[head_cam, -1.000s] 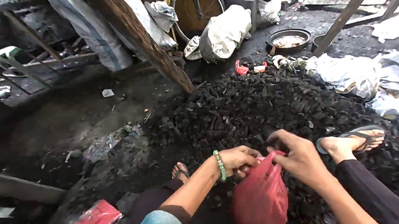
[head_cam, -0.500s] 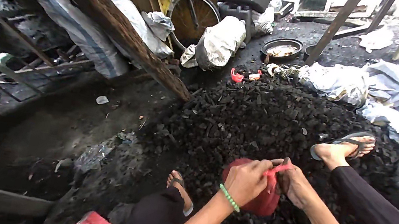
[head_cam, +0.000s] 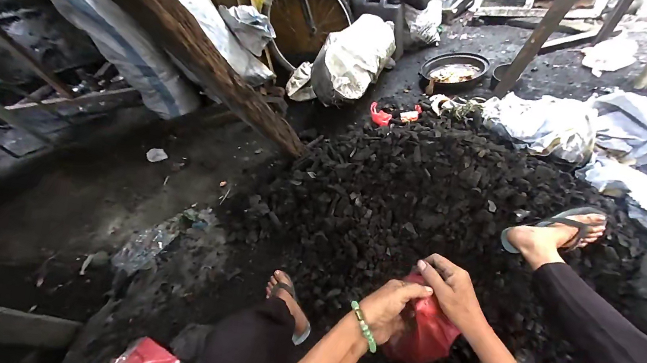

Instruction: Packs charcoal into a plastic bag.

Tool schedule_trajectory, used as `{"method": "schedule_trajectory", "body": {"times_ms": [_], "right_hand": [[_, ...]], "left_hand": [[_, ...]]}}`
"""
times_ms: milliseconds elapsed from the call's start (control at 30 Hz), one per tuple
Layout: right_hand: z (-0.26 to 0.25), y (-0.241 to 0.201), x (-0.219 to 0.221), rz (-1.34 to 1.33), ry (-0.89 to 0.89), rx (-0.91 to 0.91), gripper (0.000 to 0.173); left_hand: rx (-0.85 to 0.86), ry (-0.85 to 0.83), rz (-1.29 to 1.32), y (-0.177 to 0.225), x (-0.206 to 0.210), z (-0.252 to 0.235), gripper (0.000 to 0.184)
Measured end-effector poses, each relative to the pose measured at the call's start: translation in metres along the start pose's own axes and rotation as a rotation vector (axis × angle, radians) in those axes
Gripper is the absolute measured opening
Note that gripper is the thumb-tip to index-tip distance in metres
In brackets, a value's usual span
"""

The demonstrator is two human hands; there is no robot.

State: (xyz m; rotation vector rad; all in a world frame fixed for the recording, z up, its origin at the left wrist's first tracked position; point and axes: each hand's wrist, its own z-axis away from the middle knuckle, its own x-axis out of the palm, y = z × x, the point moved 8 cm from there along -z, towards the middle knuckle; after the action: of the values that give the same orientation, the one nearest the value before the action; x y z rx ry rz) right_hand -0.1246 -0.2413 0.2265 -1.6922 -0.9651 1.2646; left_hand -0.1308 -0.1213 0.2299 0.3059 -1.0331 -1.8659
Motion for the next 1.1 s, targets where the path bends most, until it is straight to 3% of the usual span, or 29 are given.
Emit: {"method": "schedule_trajectory", "body": {"times_ms": [67,167,267,367,500,567,667,767,833,867,967,1000,1067,1100], "right_hand": [[0.009,-0.007,0.002,0.169,0.170,-0.205,0.036],[0.017,-0.014,0.002,0.329,0.334,-0.449,0.033],[0.013,-0.015,-0.002,0.181,0.271,-0.386,0.033],[0.012,-0.022,-0.013,0.007,0.179,-0.433,0.048],[0.024,-0.035,-0.012,0.216,0.144,-0.664,0.055],[0.024,-0.027,-0.013,0.171,0.055,-0.613,0.044],[0.016,-0.015,-0.015,-0.156,-0.174,-0.363,0.021],[0.014,-0.005,-0.009,-0.337,-0.293,-0.195,0.021],[0.018,0.002,-0.003,-0.293,-0.257,-0.083,0.039],[0.021,0.003,-0.001,-0.282,-0.193,-0.055,0.041],[0.025,0.012,-0.001,-0.367,0.049,-0.031,0.013],[0.025,0.018,0.000,-0.405,0.092,-0.013,0.013],[0.026,0.023,0.003,-0.351,0.129,-0.024,0.020],[0.025,0.020,0.004,-0.229,0.145,-0.092,0.022]], "left_hand": [[-0.039,-0.029,0.099,-0.009,0.005,0.002,0.022],[-0.050,-0.005,0.270,-0.017,0.008,0.002,0.033],[-0.034,0.048,0.478,-0.016,0.002,0.002,0.036],[0.010,0.055,0.632,-0.013,0.001,0.004,0.037],[0.133,-0.051,0.772,-0.011,0.006,0.005,0.049],[0.174,-0.141,0.805,-0.012,0.009,0.004,0.052],[0.161,-0.196,0.824,-0.017,0.010,0.007,0.051],[0.134,-0.104,0.811,-0.022,0.006,0.009,0.053],[0.124,0.002,0.744,-0.021,0.002,0.011,0.059],[0.126,0.033,0.689,-0.021,0.001,0.011,0.063],[0.139,0.064,0.460,-0.023,0.000,0.015,0.060],[0.161,0.080,0.362,-0.021,0.000,0.017,0.057],[0.236,0.116,0.006,-0.015,-0.001,0.022,0.043],[0.259,0.147,-0.292,-0.010,-0.002,0.024,0.040]]}}
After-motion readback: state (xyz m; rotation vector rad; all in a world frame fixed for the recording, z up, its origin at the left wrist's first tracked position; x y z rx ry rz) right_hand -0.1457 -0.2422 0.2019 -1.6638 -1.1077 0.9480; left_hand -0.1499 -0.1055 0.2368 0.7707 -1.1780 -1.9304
